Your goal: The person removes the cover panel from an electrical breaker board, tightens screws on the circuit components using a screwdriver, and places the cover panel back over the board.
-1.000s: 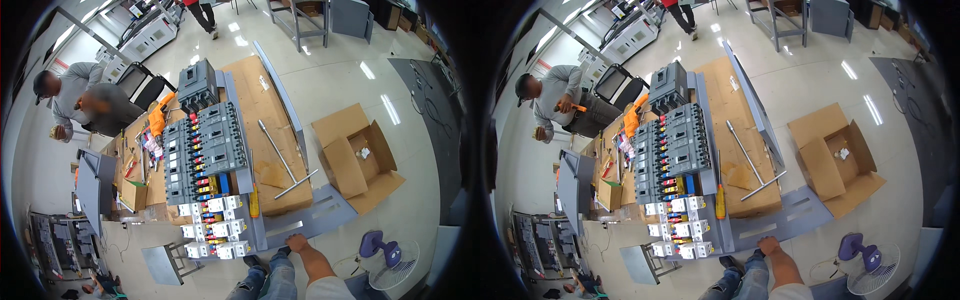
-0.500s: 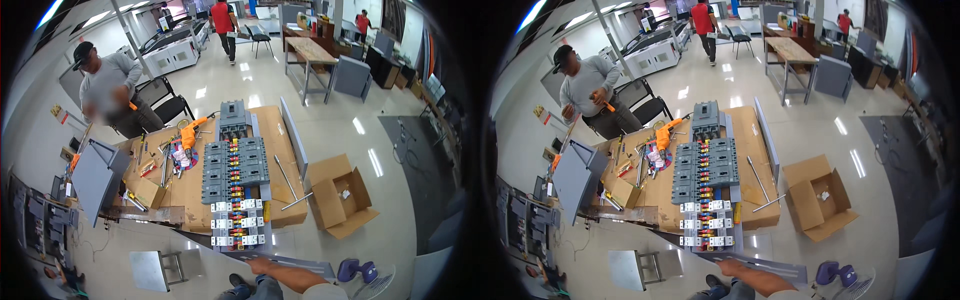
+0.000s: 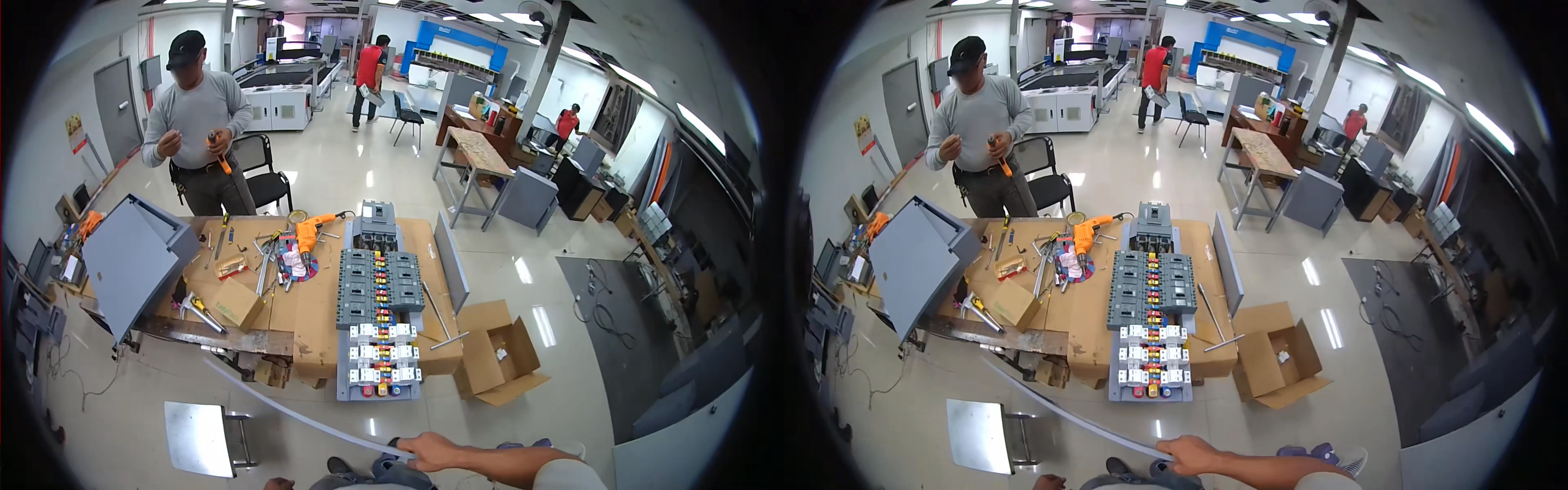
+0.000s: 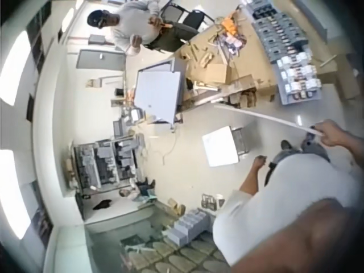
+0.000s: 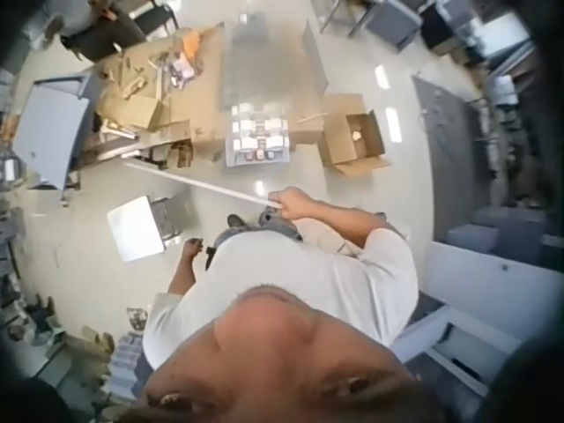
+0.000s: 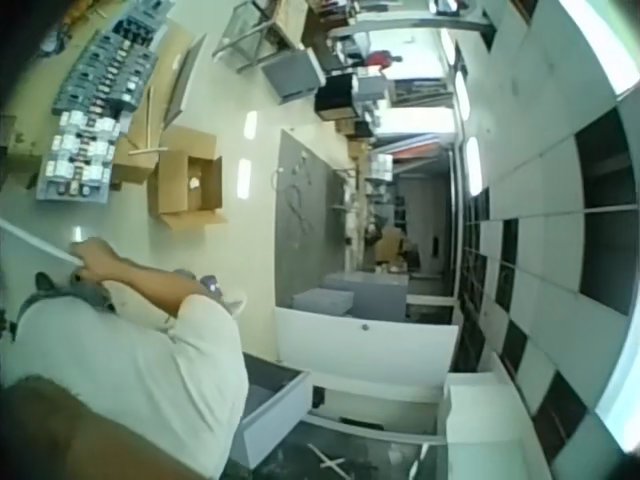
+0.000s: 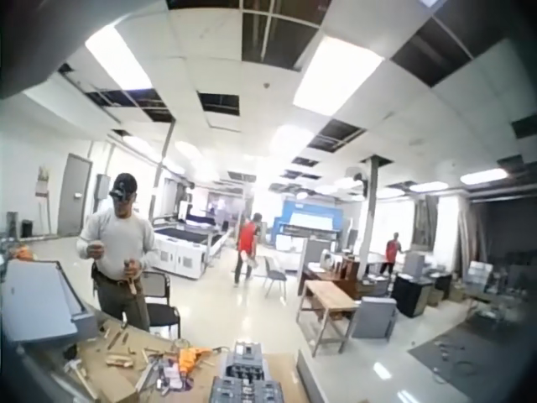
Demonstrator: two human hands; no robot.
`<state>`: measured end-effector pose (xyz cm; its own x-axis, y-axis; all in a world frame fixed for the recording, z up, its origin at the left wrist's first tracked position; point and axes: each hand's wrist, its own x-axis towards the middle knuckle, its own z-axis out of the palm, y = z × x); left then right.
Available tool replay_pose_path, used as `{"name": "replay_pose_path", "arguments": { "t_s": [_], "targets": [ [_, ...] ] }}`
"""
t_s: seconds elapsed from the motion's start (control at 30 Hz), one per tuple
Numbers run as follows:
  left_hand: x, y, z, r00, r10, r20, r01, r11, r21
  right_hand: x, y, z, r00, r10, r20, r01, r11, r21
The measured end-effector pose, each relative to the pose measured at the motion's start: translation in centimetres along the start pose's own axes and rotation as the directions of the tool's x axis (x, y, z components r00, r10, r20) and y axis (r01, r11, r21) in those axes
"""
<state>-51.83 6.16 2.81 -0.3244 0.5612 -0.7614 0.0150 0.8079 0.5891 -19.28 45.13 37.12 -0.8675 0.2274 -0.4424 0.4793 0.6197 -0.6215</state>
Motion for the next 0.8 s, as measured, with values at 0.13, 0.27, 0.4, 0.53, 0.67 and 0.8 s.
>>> {"name": "replay_pose_path", "arguments": {
  "t_s": [0.13, 0.27, 0.4, 0.53, 0.67, 0.8],
  "targets": [
    [3.3, 0.6, 1.1, 0.996, -0.060, 0.069, 0.061, 0.998, -0.017, -5.2, -8.3, -5.2, 0.997, -0.015, -0.074, 0.026, 0.988, 0.150],
    [3.2, 11.5, 2.4, 0.968, 0.075, 0.239, 0.012, 0.938, -0.346, -9.0, -13.5, -7.5, 0.966, 0.006, -0.259, 0.068, 0.958, 0.277],
    [5.4, 20.0, 3.2, 0.900, 0.346, 0.266, 0.034, 0.552, -0.833, -11.2, -18.6, -8.9, 0.876, -0.068, -0.477, 0.249, 0.912, 0.327],
    [2.9, 30.2, 2.6, 0.866, 0.498, -0.043, -0.186, 0.241, -0.952, -13.2, -20.6, -9.9, 0.693, -0.116, -0.712, 0.393, 0.888, 0.239],
    [4.1, 32.1, -5.2, 0.821, 0.511, -0.255, -0.393, 0.184, -0.901, -14.0, -20.6, -11.0, 0.470, -0.141, -0.871, 0.498, 0.857, 0.130],
    [-5.2, 39.7, -8.2, 0.770, 0.439, -0.463, -0.578, 0.171, -0.798, -14.2, -18.6, -13.1, 0.153, 0.095, -0.984, 0.527, 0.834, 0.163]
  ]
}}
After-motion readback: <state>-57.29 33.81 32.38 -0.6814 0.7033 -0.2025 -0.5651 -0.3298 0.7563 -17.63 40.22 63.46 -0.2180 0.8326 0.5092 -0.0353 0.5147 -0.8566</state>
